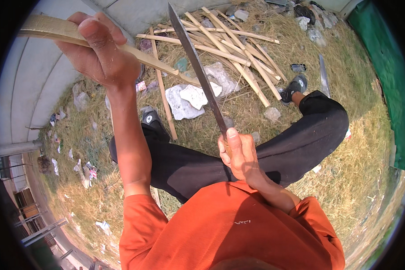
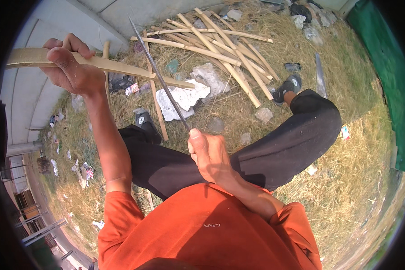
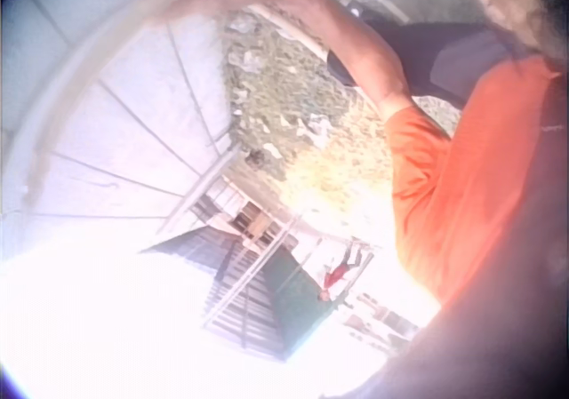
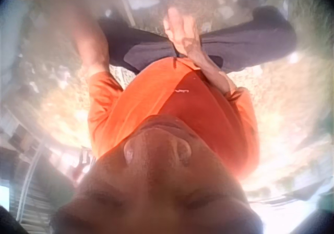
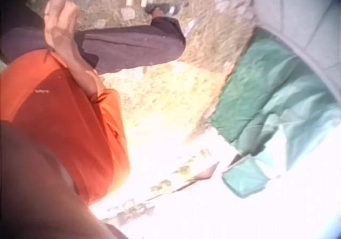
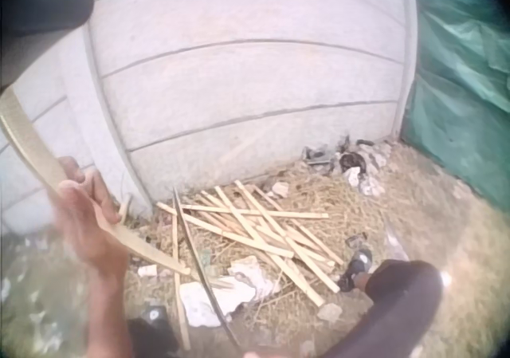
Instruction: The person sits cross-legged on the ground and uses a knife to sharpen the ends of bamboo sticks. They repeatedly pick up sticks, shave the ends to a point, and place them aside.
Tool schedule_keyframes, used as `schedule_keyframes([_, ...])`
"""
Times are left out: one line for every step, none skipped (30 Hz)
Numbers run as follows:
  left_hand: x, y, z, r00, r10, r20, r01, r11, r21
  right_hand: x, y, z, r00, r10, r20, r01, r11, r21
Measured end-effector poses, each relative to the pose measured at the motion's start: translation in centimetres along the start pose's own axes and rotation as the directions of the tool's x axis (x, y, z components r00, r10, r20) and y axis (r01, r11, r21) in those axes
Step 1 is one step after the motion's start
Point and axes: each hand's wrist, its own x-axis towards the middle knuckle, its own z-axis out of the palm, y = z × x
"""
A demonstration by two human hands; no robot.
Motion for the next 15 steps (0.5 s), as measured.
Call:
schedule_keyframes([-0.1, 0.0, 0.2, 1.0, 0.004, 0.001, -0.004, 1.0, -0.011, 0.3, 0.9, 0.2, 0.999, 0.037, 0.017, -0.036, 0.998, -0.046])
schedule_keyframes([-0.2, 0.0, 0.0, 1.0, -0.002, -0.016, 0.001, 0.999, -0.037, 1.8, 1.3, 0.3, 0.997, 0.083, 0.005, -0.08, 0.971, -0.223])
schedule_keyframes([-0.4, 0.1, -0.5, 0.999, -0.008, -0.034, 0.006, 0.998, -0.065, 1.8, 1.3, -0.2, 0.995, 0.101, -0.003, -0.099, 0.969, -0.228])
schedule_keyframes([-0.5, 0.0, -0.8, 0.999, -0.015, -0.052, 0.01, 0.996, -0.092, 1.5, 0.9, -0.9, 0.993, 0.119, -0.012, -0.118, 0.965, -0.233])
schedule_keyframes([-0.5, -0.2, -1.3, 0.999, -0.013, -0.048, 0.008, 0.995, -0.095, 1.4, -0.1, -1.3, 0.99, 0.142, -0.004, -0.138, 0.96, -0.245])
schedule_keyframes([-0.7, -0.3, -1.7, 0.999, -0.024, -0.03, 0.021, 0.994, -0.105, 1.2, -0.6, -1.3, 0.998, 0.052, -0.021, -0.055, 0.977, -0.205])
schedule_keyframes([-0.9, -0.3, -2.0, 0.999, -0.035, -0.012, 0.034, 0.993, -0.113, 0.4, -1.4, -0.9, 1.0, -0.004, -0.014, 0.002, 0.99, -0.139])
schedule_keyframes([-0.7, -0.2, -1.9, 0.999, -0.037, -0.013, 0.035, 0.993, -0.111, -0.4, -2.7, -0.6, 0.997, -0.078, -0.019, 0.076, 0.993, -0.086])
schedule_keyframes([-0.6, -0.1, -1.9, 0.999, -0.038, -0.014, 0.037, 0.993, -0.108, -0.9, -3.4, -0.2, 0.988, -0.151, -0.026, 0.15, 0.988, -0.032])
schedule_keyframes([-0.6, 0.0, -1.9, 0.999, -0.04, -0.014, 0.039, 0.994, -0.103, -0.4, -1.4, 0.3, 0.952, -0.3, -0.054, 0.301, 0.954, 0.005])
schedule_keyframes([-0.8, 0.2, -1.4, 0.999, -0.044, 0.01, 0.044, 0.999, -0.025, 0.5, 0.7, 0.6, 0.937, -0.337, -0.092, 0.306, 0.919, -0.248])
schedule_keyframes([-1.0, 0.6, -0.9, 0.998, -0.046, 0.033, 0.044, 0.997, 0.057, 1.6, 3.2, 0.5, 0.965, -0.244, -0.094, 0.198, 0.916, -0.348])
schedule_keyframes([-1.1, 1.1, -0.8, 0.997, -0.046, 0.056, 0.037, 0.988, 0.15, 2.4, 4.6, 0.7, 0.984, -0.152, -0.095, 0.095, 0.892, -0.441])
schedule_keyframes([-1.2, 1.0, -0.6, 0.998, -0.051, 0.022, 0.048, 0.991, 0.123, 2.7, 3.8, 0.8, 0.988, -0.118, -0.101, 0.074, 0.929, -0.363])
schedule_keyframes([-1.7, 1.1, -0.6, 0.998, -0.065, -0.011, 0.066, 0.992, 0.107, 2.6, 2.7, 0.6, 0.993, -0.074, -0.091, 0.046, 0.958, -0.282])
